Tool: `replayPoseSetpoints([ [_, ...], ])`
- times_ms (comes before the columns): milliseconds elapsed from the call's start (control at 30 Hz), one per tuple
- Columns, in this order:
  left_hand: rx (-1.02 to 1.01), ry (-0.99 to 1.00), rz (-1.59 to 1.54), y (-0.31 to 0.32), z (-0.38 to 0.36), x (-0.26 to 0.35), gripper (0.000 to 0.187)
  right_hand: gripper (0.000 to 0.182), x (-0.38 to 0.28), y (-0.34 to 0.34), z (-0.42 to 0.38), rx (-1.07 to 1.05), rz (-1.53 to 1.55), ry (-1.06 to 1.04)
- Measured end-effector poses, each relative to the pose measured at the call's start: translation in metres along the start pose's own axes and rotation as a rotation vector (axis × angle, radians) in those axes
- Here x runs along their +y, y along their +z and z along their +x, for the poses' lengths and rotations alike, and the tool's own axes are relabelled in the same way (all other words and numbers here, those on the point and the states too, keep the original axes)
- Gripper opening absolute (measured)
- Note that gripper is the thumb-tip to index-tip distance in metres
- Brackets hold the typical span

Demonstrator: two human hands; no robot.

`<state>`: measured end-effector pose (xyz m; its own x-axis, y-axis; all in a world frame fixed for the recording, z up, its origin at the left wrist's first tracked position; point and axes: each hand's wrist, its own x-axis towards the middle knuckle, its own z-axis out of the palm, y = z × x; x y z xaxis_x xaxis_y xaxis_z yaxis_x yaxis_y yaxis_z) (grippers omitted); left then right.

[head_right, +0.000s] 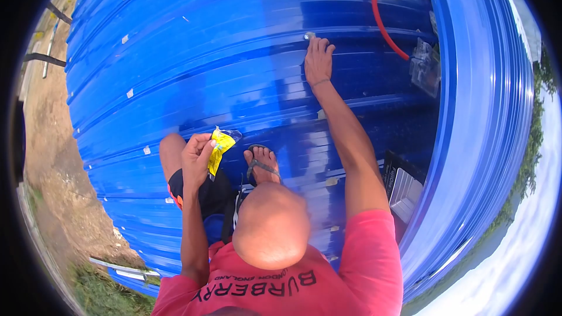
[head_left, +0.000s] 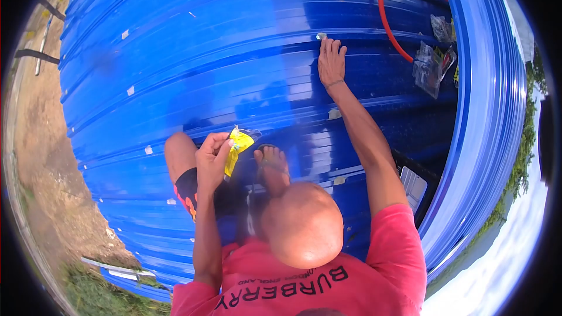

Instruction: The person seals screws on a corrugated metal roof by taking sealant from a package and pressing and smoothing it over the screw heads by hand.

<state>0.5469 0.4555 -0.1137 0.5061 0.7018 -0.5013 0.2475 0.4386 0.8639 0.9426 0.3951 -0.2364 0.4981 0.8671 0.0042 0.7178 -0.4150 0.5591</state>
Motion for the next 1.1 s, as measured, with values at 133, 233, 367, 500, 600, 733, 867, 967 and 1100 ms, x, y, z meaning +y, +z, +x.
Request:
replayPoseSetpoints([
  [133,-0.02,-0.001,-0.005,0.003,-0.002,0.006,0.016,0.039,-0.012,-0.013,0.0,-0.023,0.139,-0.022],
  [233,-0.019,0.028,0.004,0.002,-0.002,0.006,0.016,0.035,-0.007,-0.024,-0.007,0.139,0.583,0.16],
  [367,-0.016,0.005,-0.027,-0.001,-0.005,0.009,0.015,0.046,0.016,-0.016,-0.015,0.21,0.906,0.362],
  [500,-0.015,0.015,-0.034,-0.001,-0.005,0.009,0.013,0.05,0.03,0.005,0.0,0.176,0.886,0.321],
  [600,-0.007,0.008,-0.048,-0.004,-0.005,0.008,0.012,0.051,0.032,0.009,0.007,0.12,0.884,0.261],
  [733,-0.003,0.009,-0.048,-0.002,-0.004,0.005,0.012,0.051,0.033,0.011,0.017,0.107,0.865,0.226],
  [867,0.0,-0.01,-0.03,-0.001,-0.006,0.008,0.012,0.047,0.033,0.011,0.029,0.115,0.812,0.148],
  [967,-0.002,0.003,-0.013,0.0,-0.004,0.01,0.012,0.046,0.031,0.002,0.03,0.159,0.629,-0.017],
  [1100,0.0,0.017,-0.028,-0.001,0.0,0.014,0.012,0.048,0.023,-0.001,0.013,0.165,0.347,-0.131],
])
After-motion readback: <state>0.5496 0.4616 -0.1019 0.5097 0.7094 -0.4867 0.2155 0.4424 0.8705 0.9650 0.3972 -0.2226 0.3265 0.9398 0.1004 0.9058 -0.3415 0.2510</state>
